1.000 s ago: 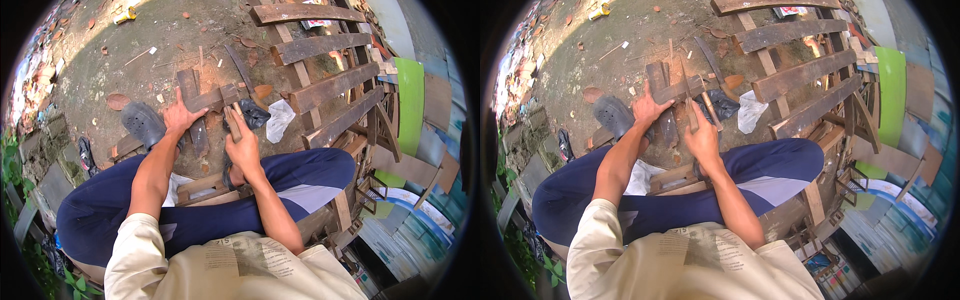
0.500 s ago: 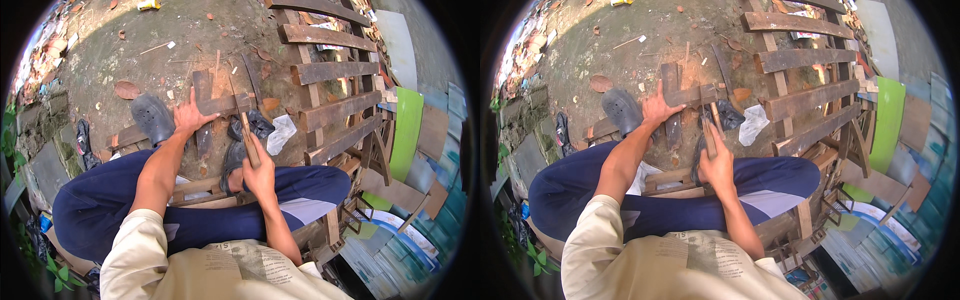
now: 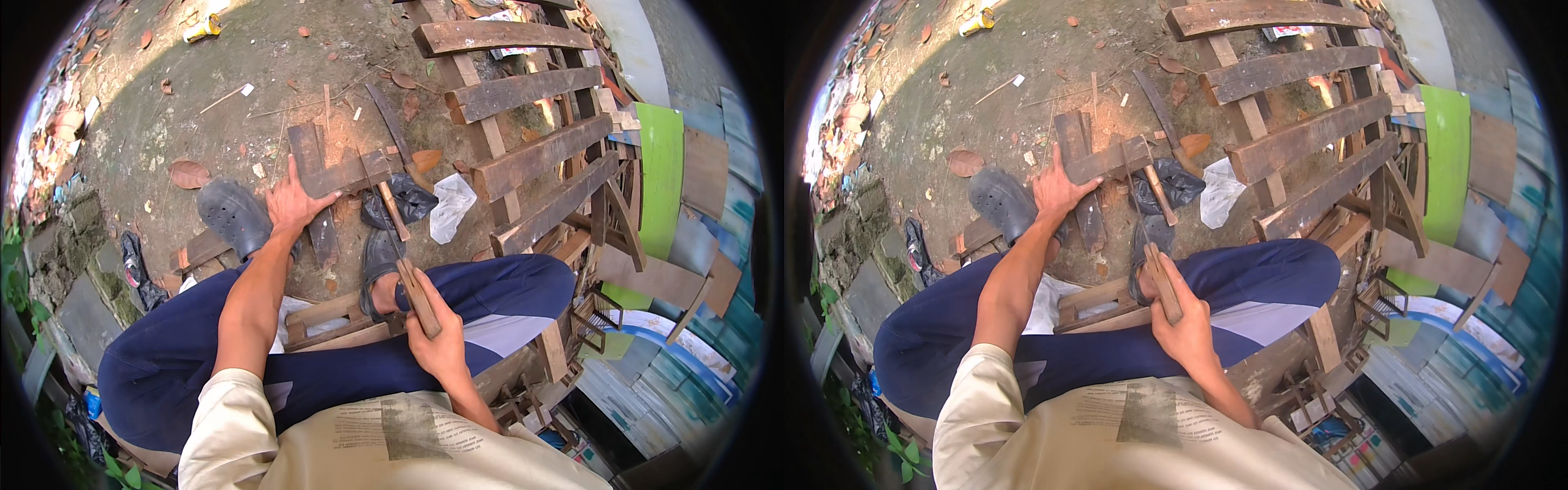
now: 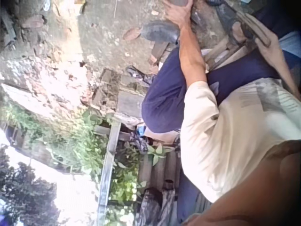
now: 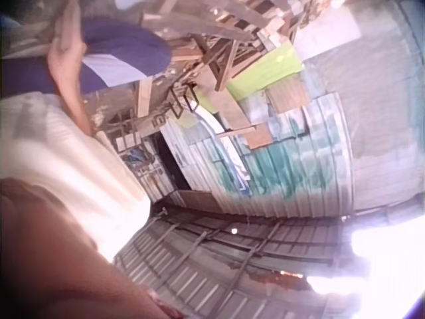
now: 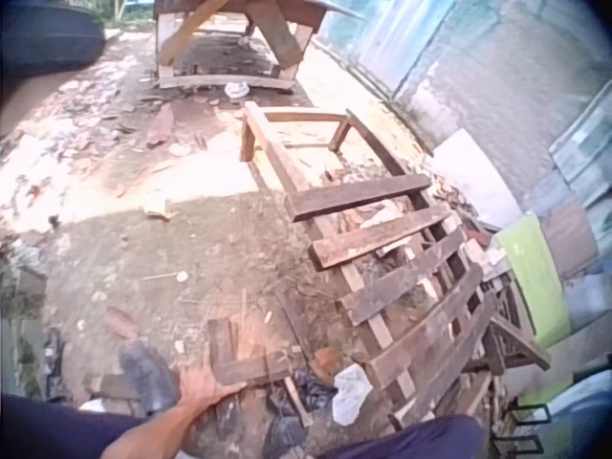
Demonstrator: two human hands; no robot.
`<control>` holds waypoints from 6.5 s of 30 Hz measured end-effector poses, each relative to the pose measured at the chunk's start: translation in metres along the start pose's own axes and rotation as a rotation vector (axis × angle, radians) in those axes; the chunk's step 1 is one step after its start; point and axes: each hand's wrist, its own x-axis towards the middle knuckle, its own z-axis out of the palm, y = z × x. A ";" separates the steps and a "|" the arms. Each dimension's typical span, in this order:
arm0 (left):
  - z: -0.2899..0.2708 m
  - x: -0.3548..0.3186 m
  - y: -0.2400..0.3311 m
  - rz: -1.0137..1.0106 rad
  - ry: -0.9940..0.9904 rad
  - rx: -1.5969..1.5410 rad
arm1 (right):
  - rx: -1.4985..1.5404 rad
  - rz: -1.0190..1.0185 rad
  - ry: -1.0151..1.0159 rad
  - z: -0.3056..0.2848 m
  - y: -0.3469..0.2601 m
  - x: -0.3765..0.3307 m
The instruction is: The person sits on the ground and uses a machete to repeatedly chop a small piece of wood into smaller fragments. The person holds the wood with one hand and swings the machete with the other, creating wood chips and debris.
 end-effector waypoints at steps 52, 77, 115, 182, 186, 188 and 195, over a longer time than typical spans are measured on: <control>-0.014 -0.001 0.015 -0.041 -0.059 0.012 | -0.126 0.173 -0.035 0.012 0.002 0.070; -0.013 0.000 0.015 -0.024 -0.081 -0.010 | -0.039 0.315 -0.047 0.043 0.023 0.122; -0.022 0.002 0.013 -0.044 -0.105 0.048 | -0.120 0.097 0.038 0.050 0.044 0.106; 0.010 -0.006 -0.003 0.029 0.051 -0.019 | -0.016 0.082 -0.033 -0.010 -0.016 -0.009; 0.004 -0.009 0.006 0.019 -0.023 -0.027 | -0.122 0.199 -0.013 0.040 0.012 0.108; 0.008 -0.002 0.001 0.029 0.015 -0.011 | -0.178 -0.097 0.100 0.052 0.028 0.108; 0.005 -0.003 0.000 0.013 0.019 0.028 | -0.016 0.074 0.004 -0.005 -0.006 0.005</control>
